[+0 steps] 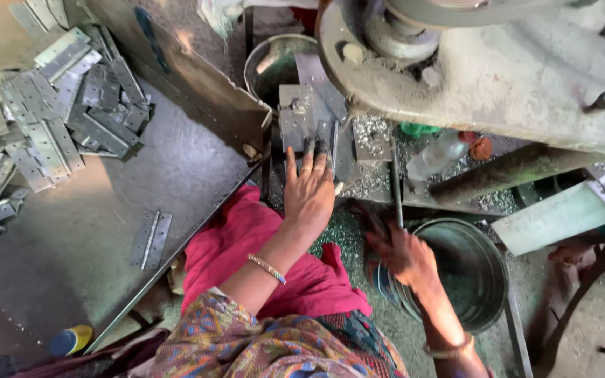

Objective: The person places metal hinges one by one into a manual press machine, operates the machine using a handle, and then moves the processed hinges into a bin.

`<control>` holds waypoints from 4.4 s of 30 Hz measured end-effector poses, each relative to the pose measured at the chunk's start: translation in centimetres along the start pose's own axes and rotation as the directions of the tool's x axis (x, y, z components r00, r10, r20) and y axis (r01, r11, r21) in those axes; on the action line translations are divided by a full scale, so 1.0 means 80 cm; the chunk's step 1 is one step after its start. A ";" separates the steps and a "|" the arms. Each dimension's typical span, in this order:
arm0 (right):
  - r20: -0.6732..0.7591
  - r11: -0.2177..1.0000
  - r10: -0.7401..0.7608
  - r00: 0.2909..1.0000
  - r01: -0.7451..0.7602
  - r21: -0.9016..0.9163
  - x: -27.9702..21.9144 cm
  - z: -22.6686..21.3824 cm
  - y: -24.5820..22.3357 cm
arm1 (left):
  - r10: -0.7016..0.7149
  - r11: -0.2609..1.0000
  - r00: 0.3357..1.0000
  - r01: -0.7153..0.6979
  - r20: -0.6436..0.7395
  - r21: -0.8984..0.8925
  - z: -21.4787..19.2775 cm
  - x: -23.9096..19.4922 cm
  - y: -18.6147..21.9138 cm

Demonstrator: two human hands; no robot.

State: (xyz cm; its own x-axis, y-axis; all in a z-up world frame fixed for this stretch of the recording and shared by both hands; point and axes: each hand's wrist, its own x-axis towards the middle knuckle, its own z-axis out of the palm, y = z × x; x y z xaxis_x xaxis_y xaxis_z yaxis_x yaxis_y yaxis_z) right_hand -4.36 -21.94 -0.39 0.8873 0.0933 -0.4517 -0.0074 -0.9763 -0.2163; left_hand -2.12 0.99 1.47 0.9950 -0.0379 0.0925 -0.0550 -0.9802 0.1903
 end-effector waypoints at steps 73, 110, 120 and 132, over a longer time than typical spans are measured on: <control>-0.189 0.986 0.002 0.982 0.029 0.161 0.002 0.088 0.044 | -0.067 0.967 0.992 0.092 -0.110 0.236 0.025 0.106 -0.016; -0.691 0.857 -0.468 0.550 0.093 -0.506 -0.021 -0.041 -0.056 | -0.856 0.515 0.510 0.856 -0.085 -0.052 0.128 -0.214 -0.361; -0.701 0.807 -0.558 0.444 0.091 -0.584 -0.012 -0.041 -0.046 | -0.809 0.583 0.556 0.799 -0.189 -0.145 0.139 -0.228 -0.335; -0.692 0.906 -0.384 0.611 0.102 -0.412 -0.039 -0.047 -0.076 | -0.726 0.686 0.680 0.709 -0.101 -0.164 0.150 -0.244 -0.315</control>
State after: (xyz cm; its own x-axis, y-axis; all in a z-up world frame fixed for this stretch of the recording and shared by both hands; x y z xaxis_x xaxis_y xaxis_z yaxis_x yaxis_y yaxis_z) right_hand -5.36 -17.05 5.58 0.8644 0.2967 0.4060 0.2740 -0.9549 0.1144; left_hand -19.15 24.08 -16.85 0.7080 0.7058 0.0237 0.6537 -0.6677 0.3563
